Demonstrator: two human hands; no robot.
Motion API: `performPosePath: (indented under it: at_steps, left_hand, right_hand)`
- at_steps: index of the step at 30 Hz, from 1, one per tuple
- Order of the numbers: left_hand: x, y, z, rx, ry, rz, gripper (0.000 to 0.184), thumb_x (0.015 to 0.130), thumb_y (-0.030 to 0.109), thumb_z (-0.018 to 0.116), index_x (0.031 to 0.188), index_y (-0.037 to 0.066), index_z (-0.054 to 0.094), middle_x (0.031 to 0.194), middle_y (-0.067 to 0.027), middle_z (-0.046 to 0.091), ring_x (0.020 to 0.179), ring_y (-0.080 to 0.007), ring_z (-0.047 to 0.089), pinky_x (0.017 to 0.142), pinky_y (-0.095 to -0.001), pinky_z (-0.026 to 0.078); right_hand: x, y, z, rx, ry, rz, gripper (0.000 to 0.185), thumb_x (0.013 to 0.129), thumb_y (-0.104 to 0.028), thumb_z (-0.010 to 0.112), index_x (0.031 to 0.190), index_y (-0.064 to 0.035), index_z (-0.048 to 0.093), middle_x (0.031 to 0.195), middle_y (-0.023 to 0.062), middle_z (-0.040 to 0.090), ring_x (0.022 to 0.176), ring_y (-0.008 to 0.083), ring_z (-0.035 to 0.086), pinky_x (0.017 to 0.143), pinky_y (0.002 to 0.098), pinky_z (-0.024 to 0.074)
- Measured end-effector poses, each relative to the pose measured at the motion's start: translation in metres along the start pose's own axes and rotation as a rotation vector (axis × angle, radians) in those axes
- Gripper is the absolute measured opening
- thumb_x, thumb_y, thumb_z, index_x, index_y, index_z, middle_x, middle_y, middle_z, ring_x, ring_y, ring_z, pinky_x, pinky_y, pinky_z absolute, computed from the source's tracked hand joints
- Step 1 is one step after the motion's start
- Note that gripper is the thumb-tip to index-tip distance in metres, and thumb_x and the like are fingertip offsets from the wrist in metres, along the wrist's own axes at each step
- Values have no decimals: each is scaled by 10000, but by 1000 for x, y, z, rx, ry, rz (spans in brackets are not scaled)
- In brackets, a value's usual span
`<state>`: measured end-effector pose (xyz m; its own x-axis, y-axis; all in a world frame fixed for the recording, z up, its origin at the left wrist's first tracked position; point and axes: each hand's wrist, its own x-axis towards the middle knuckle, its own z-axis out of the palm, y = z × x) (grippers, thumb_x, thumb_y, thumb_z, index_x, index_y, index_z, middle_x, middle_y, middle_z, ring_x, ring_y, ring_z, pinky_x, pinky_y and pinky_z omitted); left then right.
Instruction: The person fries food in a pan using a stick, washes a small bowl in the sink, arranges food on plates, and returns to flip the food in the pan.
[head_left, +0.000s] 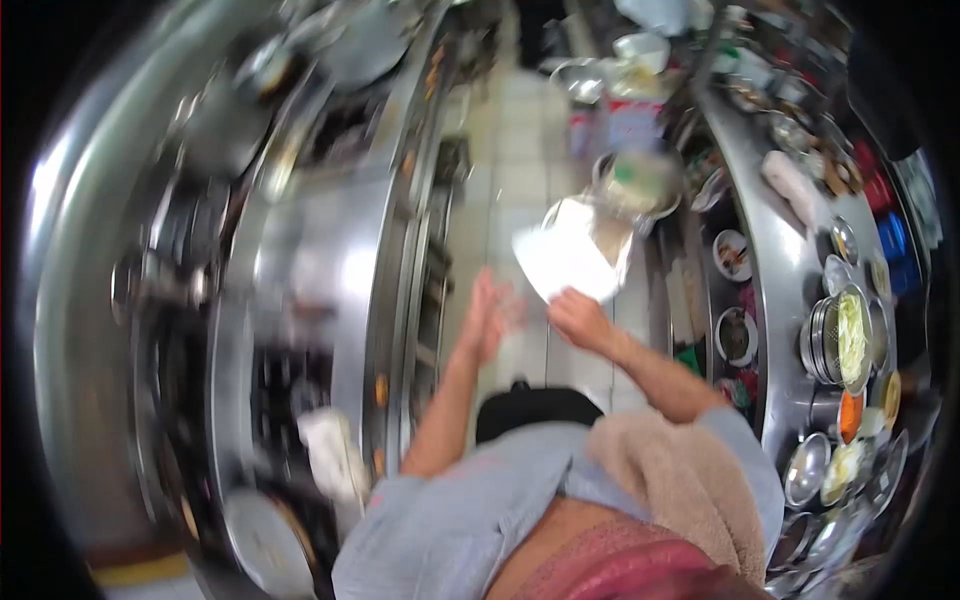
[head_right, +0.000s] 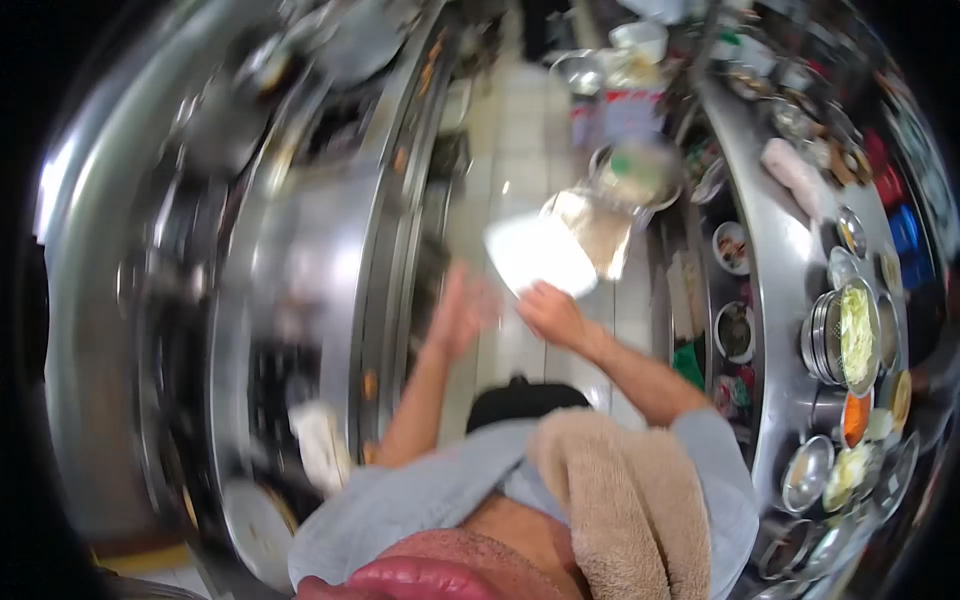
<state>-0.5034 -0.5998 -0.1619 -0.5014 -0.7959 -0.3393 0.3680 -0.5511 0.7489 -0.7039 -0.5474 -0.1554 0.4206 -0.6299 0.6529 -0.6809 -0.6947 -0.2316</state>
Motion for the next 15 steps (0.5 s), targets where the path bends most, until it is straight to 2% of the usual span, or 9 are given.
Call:
performPosePath:
  at_steps: [1,3,4,6,9,10,13,14,15]
  left_hand:
    - [-28,15,-3,-66,2,67,676,885,502,409,1401,248,54,1376,-149,272,1093,-321,474,852,-506,430]
    - [-112,43,12,-126,111,309,639,887,507,403,1382,180,166,1312,-138,378,1115,-294,471,873,-470,425]
    - [-150,42,12,-172,211,361,639,887,507,403,1382,180,166,1312,-138,378,1115,-294,471,873,-470,425]
    - [-221,46,11,-315,234,586,556,904,439,422,1317,86,305,1223,-111,477,1112,-246,485,884,-407,430]
    - [-324,35,9,-305,540,743,473,914,343,445,1259,26,377,1181,-106,511,1092,-209,504,888,-363,434]
    - [-361,31,12,-368,530,791,429,909,253,467,1259,24,369,1177,-117,507,1055,-209,527,873,-349,450]
    - [-456,10,17,-413,716,1032,423,898,225,487,1252,25,372,1155,-120,514,1030,-211,542,851,-352,469]
    - [-492,6,25,-409,829,1055,425,894,253,484,1217,-16,426,1181,-129,520,1084,-249,508,935,-383,388]
    - [-531,0,26,-412,890,1121,425,894,253,484,1217,-16,426,1181,-129,520,1084,-249,508,935,-383,388]
  right_hand:
    - [20,-21,5,20,-45,-156,167,589,-77,561,695,-71,432,702,67,448,655,233,464,545,340,410]
    - [64,-75,-4,158,-127,-443,155,612,-104,542,691,-88,409,705,46,428,664,204,460,542,309,411]
    - [80,-106,-9,216,-155,-569,161,614,-122,542,692,-97,404,708,37,417,669,191,456,545,299,413]
    - [101,-164,-5,279,-109,-837,177,610,-151,550,695,-120,398,715,13,395,685,157,447,558,273,414]
    - [118,-259,-12,425,-151,-1085,177,611,-144,549,697,-123,396,722,11,401,692,155,448,571,268,415]
    - [121,-290,-17,446,-160,-1159,174,614,-152,542,694,-130,389,720,11,396,691,156,444,581,278,415]
    - [137,-376,-36,582,-200,-1346,217,607,-156,610,764,-94,473,762,25,462,677,186,468,595,296,416]
    - [140,-410,-42,638,-187,-1423,217,607,-156,610,764,-94,473,762,25,462,677,186,468,595,296,416]
    - [144,-444,-49,752,-221,-1367,251,627,-160,645,826,-80,513,779,38,494,687,204,482,613,307,418]
